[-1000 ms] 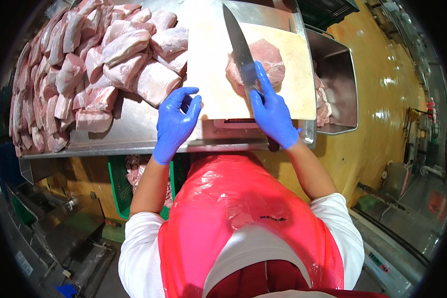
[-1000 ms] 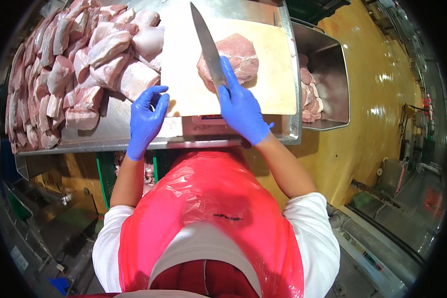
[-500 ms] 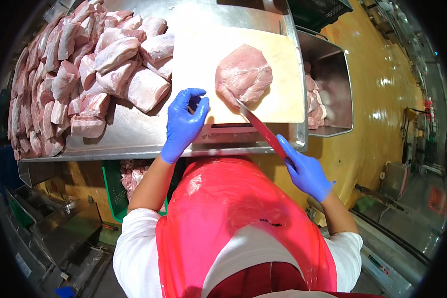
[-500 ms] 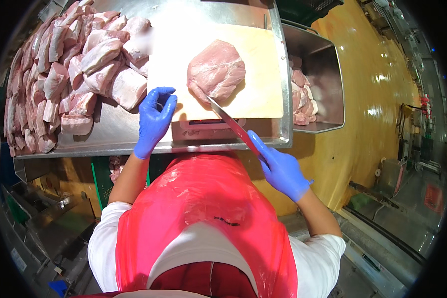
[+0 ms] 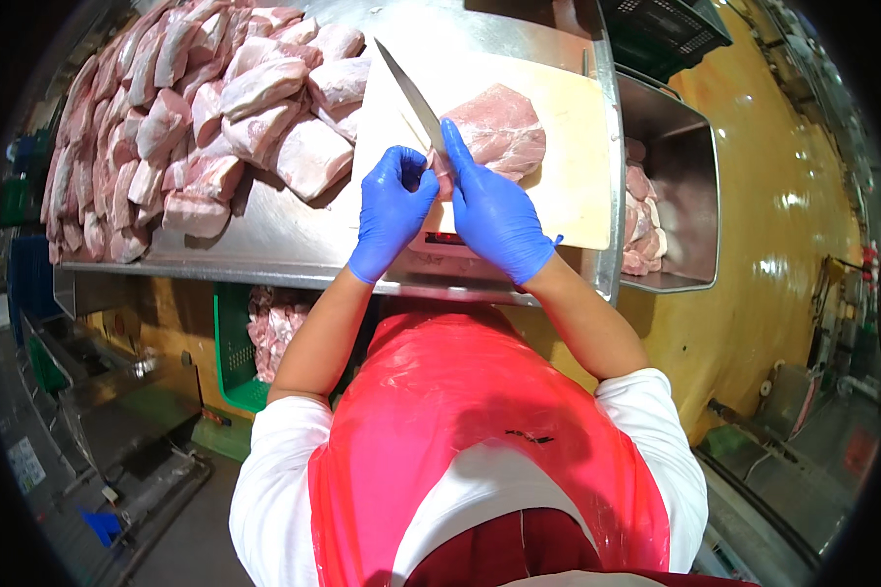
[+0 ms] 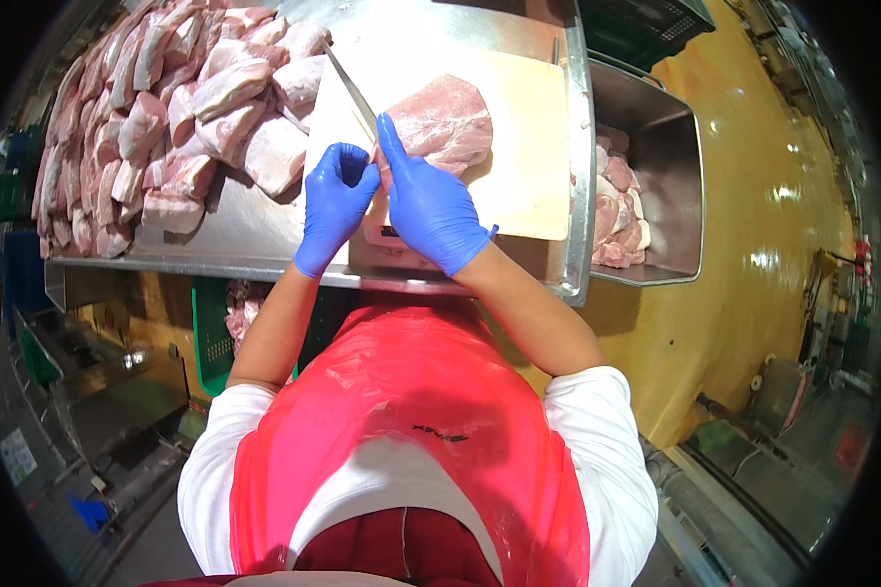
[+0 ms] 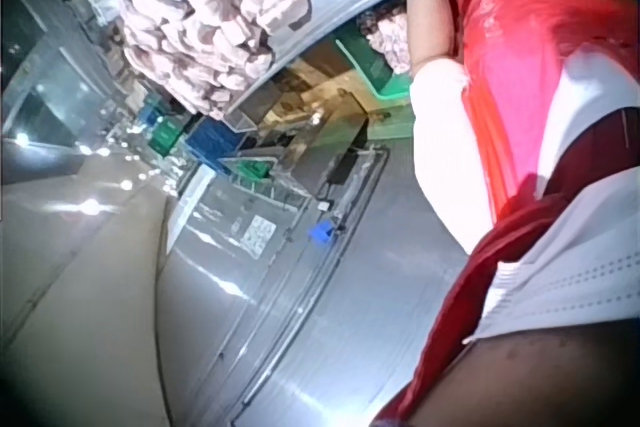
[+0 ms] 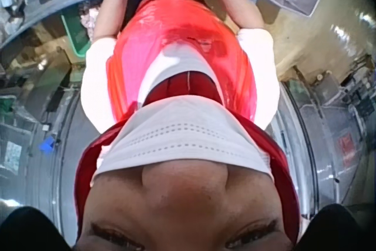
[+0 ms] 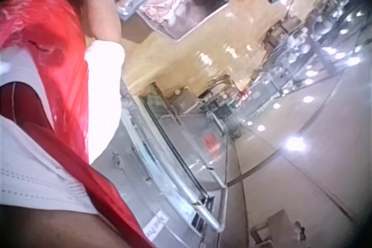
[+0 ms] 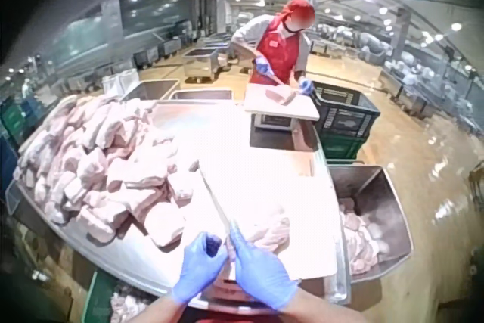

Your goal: The person repeatedly picks up large pieces of raw meat from a tray, places them on a cutting board, and uses a knife to trim fat and cut the meat into smaller portions. The trimmed pieces are placed into a green bin below the workstation.

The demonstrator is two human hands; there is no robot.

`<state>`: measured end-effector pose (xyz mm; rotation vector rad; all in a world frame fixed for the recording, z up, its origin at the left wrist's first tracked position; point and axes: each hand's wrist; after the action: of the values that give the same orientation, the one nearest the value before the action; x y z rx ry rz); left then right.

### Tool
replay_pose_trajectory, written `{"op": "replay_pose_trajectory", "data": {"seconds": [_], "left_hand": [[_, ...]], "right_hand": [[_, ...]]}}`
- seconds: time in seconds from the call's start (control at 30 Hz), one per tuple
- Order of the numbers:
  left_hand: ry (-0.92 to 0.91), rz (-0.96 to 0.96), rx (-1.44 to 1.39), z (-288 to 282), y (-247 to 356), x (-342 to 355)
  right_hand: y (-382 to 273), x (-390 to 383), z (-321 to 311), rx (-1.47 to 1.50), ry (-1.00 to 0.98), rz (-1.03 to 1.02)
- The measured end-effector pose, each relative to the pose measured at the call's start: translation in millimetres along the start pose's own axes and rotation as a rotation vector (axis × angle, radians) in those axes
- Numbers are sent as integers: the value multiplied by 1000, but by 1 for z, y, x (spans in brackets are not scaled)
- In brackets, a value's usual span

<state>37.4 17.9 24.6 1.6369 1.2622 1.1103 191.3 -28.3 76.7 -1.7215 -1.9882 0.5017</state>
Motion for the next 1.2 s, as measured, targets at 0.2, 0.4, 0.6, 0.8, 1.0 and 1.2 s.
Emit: {"op": "replay_pose_trajectory", "data": {"seconds": [0.2, 0.4, 0.6, 0.8, 1.0, 1.2], "left_hand": [[-110, 96, -75, -8, -23, 7], [-250, 204, -70, -13, -20, 9], [-172, -8, -371, -37, -49, 19], [101, -105, -203, -147, -63, -32], [-76, -367, 363, -192, -118, -132], [-142, 20, 243, 40, 13, 38]], "right_hand": [[-8, -94, -46, -326, -324, 137], [-10, -44, -17, -311, -174, 25], [-6, -66, -17, -443, -262, 115], [26, -151, -100, -358, -375, 249], [91, -117, -73, 388, -11, 317], [72, -79, -36, 1346, -3, 612]]}}
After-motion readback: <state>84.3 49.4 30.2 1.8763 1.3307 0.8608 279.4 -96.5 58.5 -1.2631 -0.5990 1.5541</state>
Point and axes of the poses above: each hand's wrist, its own x-axis towards the middle knuckle, its own z-axis out of the palm, y = z × x, and after that the axes turned 3 degrees about -x, right-handed
